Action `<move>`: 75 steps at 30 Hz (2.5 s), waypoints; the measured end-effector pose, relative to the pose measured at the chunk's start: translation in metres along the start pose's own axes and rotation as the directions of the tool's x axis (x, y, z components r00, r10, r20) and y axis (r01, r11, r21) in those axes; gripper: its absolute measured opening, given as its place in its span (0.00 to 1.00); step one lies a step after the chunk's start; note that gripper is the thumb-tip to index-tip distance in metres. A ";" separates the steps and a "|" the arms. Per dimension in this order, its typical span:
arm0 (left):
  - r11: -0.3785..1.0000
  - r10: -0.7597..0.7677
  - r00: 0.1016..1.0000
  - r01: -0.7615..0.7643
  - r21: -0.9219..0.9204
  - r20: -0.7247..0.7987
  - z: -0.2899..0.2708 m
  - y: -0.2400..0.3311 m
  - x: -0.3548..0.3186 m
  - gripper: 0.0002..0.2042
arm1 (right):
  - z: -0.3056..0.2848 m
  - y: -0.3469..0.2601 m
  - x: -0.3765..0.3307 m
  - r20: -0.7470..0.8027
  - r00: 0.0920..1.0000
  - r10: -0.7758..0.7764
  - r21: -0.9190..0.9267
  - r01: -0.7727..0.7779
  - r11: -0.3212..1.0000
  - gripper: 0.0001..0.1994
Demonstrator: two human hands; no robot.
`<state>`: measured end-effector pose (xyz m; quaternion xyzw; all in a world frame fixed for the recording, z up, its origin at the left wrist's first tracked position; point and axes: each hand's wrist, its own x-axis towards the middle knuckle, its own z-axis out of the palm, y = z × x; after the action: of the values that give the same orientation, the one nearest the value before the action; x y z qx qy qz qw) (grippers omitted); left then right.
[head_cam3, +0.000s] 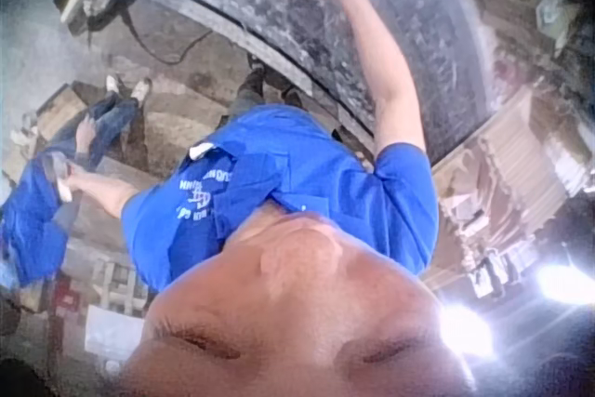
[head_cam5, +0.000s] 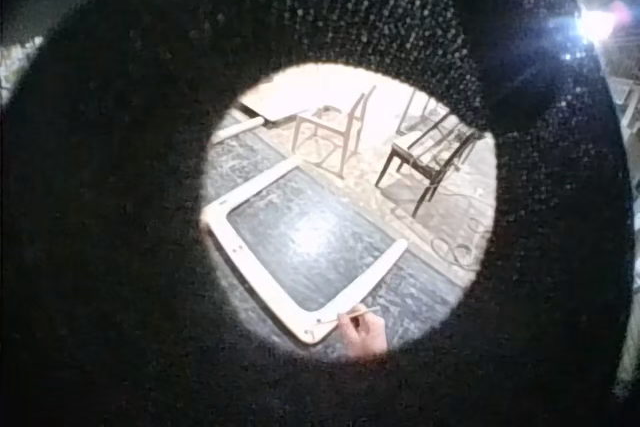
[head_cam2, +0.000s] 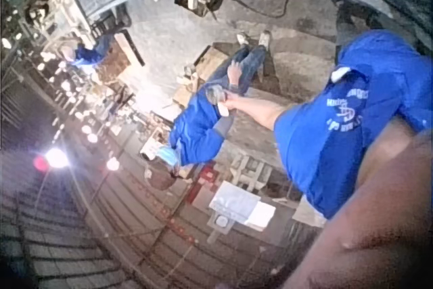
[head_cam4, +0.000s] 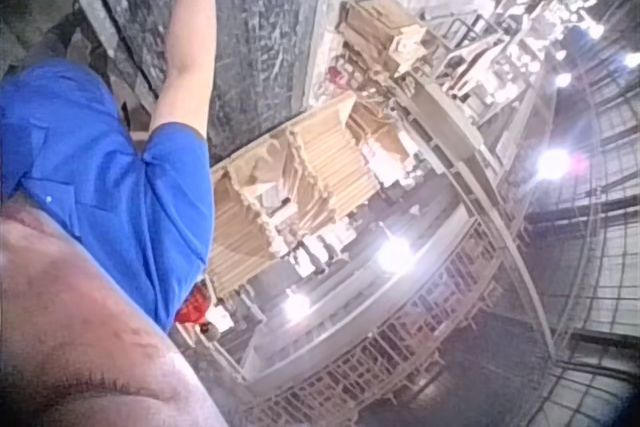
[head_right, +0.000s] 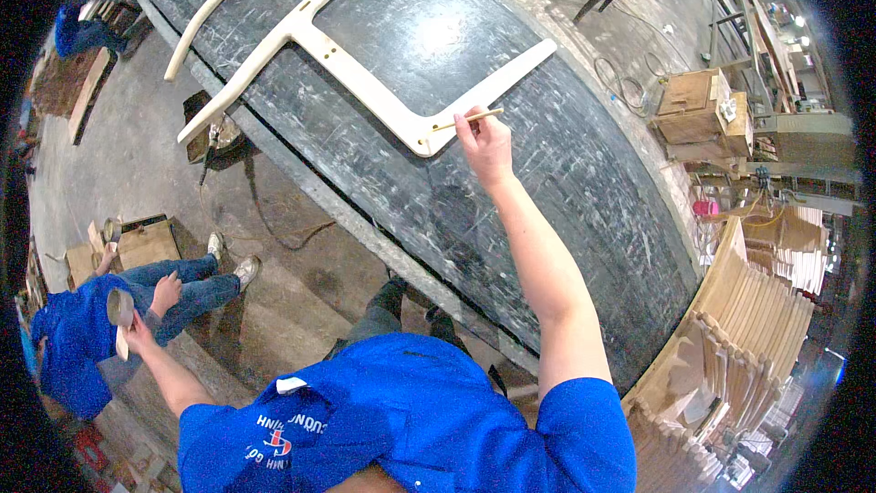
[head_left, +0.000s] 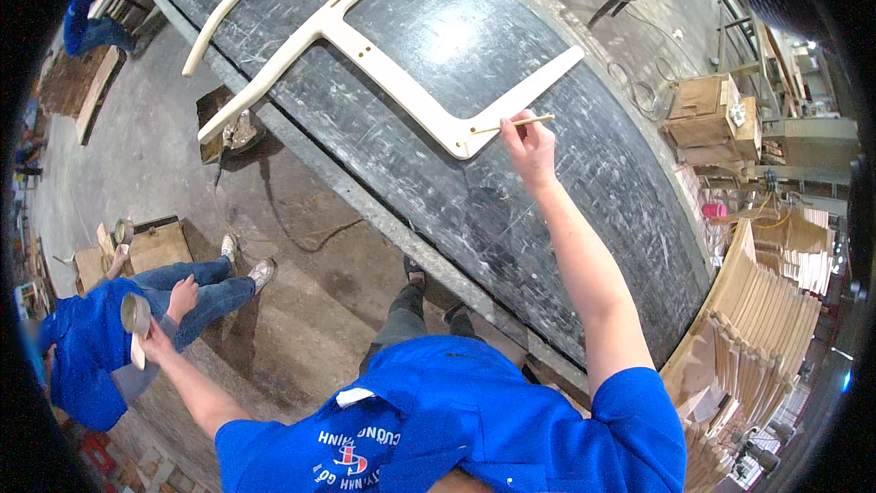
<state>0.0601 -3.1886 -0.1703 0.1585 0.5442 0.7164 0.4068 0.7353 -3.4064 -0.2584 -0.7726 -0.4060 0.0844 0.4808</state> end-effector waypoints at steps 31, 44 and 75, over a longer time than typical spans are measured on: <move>0.966 -0.216 0.976 0.213 -0.144 -0.008 -0.030 -0.048 -0.041 0.16 | 0.021 0.004 0.034 0.417 0.908 -0.029 -0.269 0.154 0.951 0.07; 0.932 -0.360 0.874 0.354 -0.081 -0.326 -0.106 -0.119 -0.123 0.17 | 0.019 0.064 -0.028 0.005 0.942 0.337 0.621 -0.267 0.737 0.04; 0.950 -0.293 0.923 0.310 0.030 -0.250 -0.185 -0.120 -0.189 0.19 | 0.013 -0.014 0.074 0.859 0.275 -0.432 0.130 0.698 0.704 0.02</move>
<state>0.1027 -3.4428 -0.3051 -0.0019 0.6318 0.6403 0.4370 0.7696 -3.3429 -0.2346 -0.4873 -0.8408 0.2108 0.1057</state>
